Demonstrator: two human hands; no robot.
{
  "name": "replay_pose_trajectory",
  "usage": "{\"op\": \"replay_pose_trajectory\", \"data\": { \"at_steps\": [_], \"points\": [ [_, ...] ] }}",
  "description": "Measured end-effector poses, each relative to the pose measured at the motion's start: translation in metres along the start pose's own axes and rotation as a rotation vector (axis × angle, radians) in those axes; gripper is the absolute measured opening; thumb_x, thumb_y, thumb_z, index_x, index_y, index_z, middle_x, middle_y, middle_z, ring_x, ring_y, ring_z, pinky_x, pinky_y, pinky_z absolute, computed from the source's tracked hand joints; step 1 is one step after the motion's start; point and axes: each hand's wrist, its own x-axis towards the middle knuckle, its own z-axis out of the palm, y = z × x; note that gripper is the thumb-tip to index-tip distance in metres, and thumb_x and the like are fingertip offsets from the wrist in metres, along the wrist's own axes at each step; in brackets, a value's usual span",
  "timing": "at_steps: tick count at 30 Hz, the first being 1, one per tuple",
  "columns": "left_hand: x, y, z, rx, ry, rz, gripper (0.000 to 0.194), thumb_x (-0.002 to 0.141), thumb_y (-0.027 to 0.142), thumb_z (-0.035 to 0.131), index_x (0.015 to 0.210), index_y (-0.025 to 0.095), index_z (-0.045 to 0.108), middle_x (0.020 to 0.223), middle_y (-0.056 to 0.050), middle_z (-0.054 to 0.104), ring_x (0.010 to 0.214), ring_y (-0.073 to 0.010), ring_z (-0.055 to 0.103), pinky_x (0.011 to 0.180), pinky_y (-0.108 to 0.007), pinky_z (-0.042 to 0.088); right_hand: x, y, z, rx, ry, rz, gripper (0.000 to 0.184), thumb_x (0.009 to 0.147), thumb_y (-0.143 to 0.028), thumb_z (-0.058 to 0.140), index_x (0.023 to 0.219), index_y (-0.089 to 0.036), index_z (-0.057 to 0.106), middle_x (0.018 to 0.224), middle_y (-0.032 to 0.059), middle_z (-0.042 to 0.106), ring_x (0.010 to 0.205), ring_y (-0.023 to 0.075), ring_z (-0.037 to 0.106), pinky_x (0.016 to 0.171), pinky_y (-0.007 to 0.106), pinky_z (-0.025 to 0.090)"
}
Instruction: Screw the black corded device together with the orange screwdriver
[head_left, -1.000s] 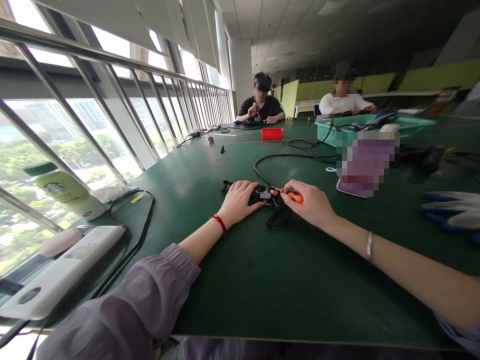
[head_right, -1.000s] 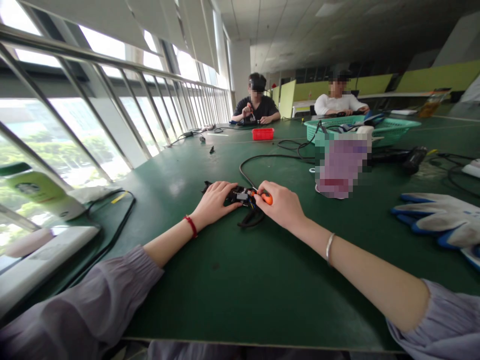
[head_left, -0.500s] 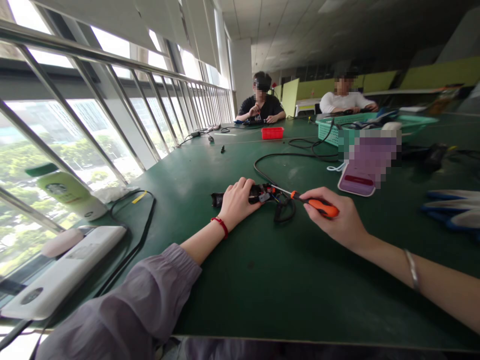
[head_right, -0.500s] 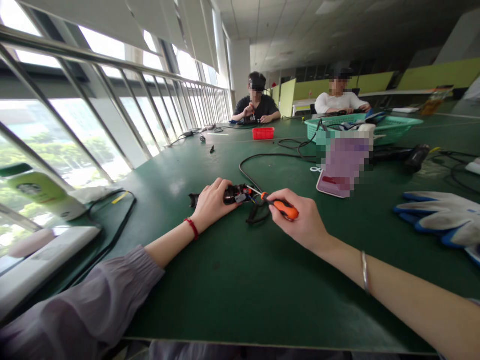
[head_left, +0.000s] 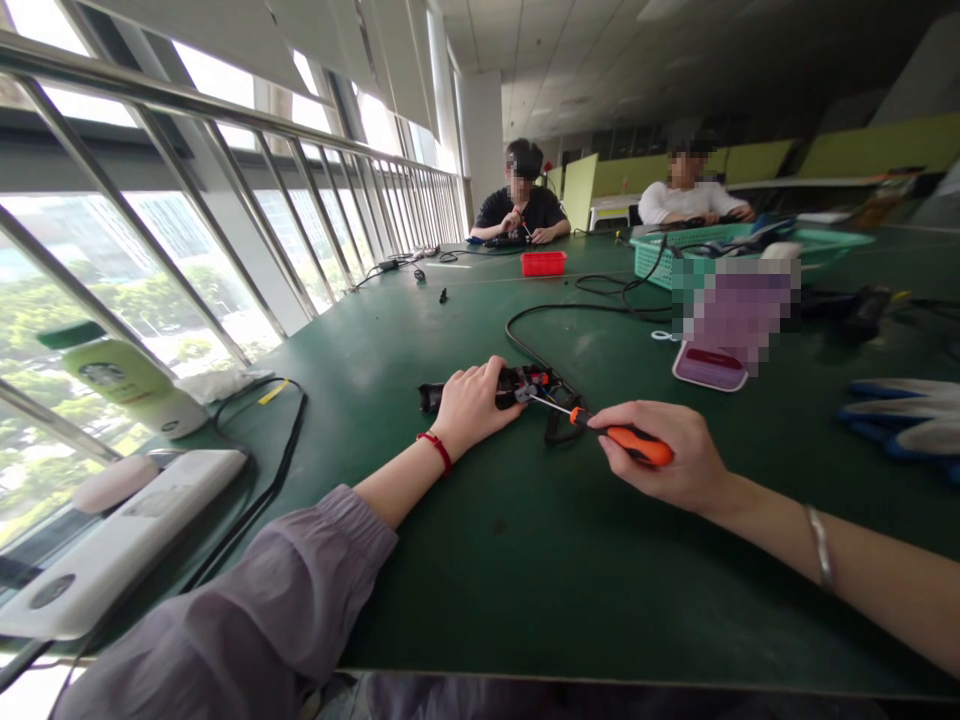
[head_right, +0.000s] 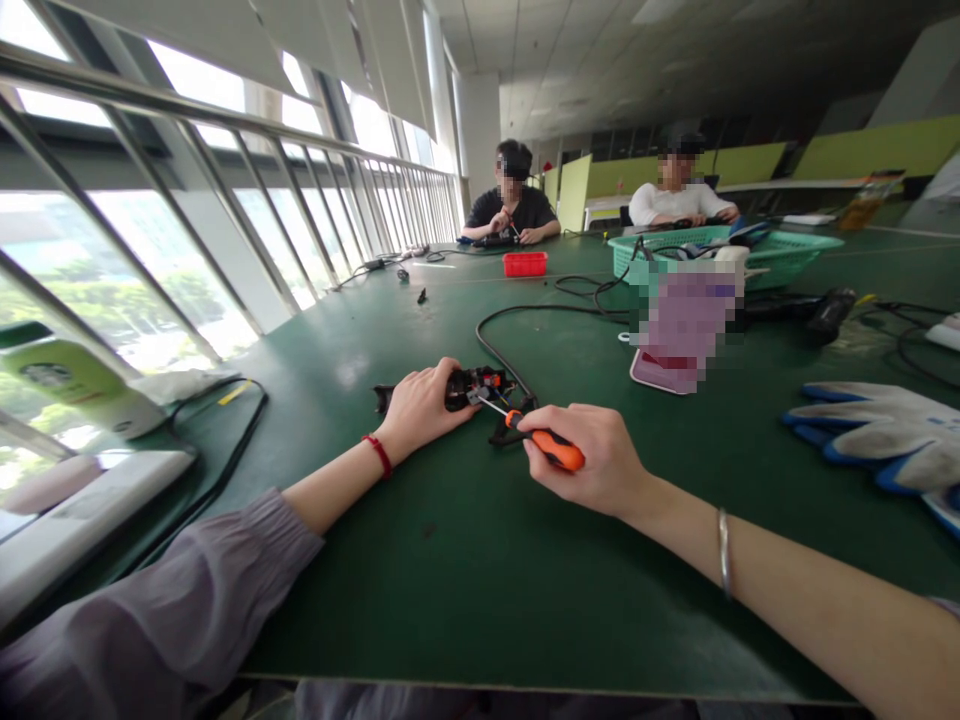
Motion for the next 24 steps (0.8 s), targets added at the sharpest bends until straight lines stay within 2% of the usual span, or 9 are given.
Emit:
{"op": "replay_pose_trajectory", "data": {
  "at_steps": [9,19,24],
  "points": [
    [-0.0003,0.001,-0.0008,-0.02,0.006,0.002,0.05,0.078,0.058,0.053,0.106,0.018,0.046,0.085,-0.004,0.066,0.082,-0.0234,0.063,0.07,-0.032,0.043,-0.0007,0.001,0.0008,-0.007,-0.018,-0.025,0.011,0.077,-0.016,0.056,0.087,-0.019,0.058,0.071,0.0021,0.069,0.053,0.0116,0.06,0.052,0.024,0.048],
    [-0.0004,0.0005,0.0005,-0.023,0.014,0.014,0.049,0.078,0.058,0.052,0.107,0.018,0.046,0.086,-0.004,0.066,0.083,-0.0234,0.063,0.071,-0.033,0.043,-0.0031,0.004,0.0051,0.008,-0.042,0.015,0.011,0.076,-0.017,0.057,0.087,-0.019,0.059,0.072,0.0012,0.069,0.054,0.0109,0.06,0.054,0.023,0.047],
    [-0.0015,0.0016,-0.0023,-0.027,0.006,0.01,0.046,0.078,0.052,0.053,0.108,0.019,0.046,0.09,-0.005,0.066,0.086,-0.0236,0.063,0.073,-0.033,0.043,-0.0029,0.0028,0.0039,0.01,-0.045,0.012,0.01,0.075,-0.018,0.057,0.085,-0.019,0.059,0.071,0.0008,0.069,0.054,0.0112,0.06,0.054,0.024,0.047]
  ]
}}
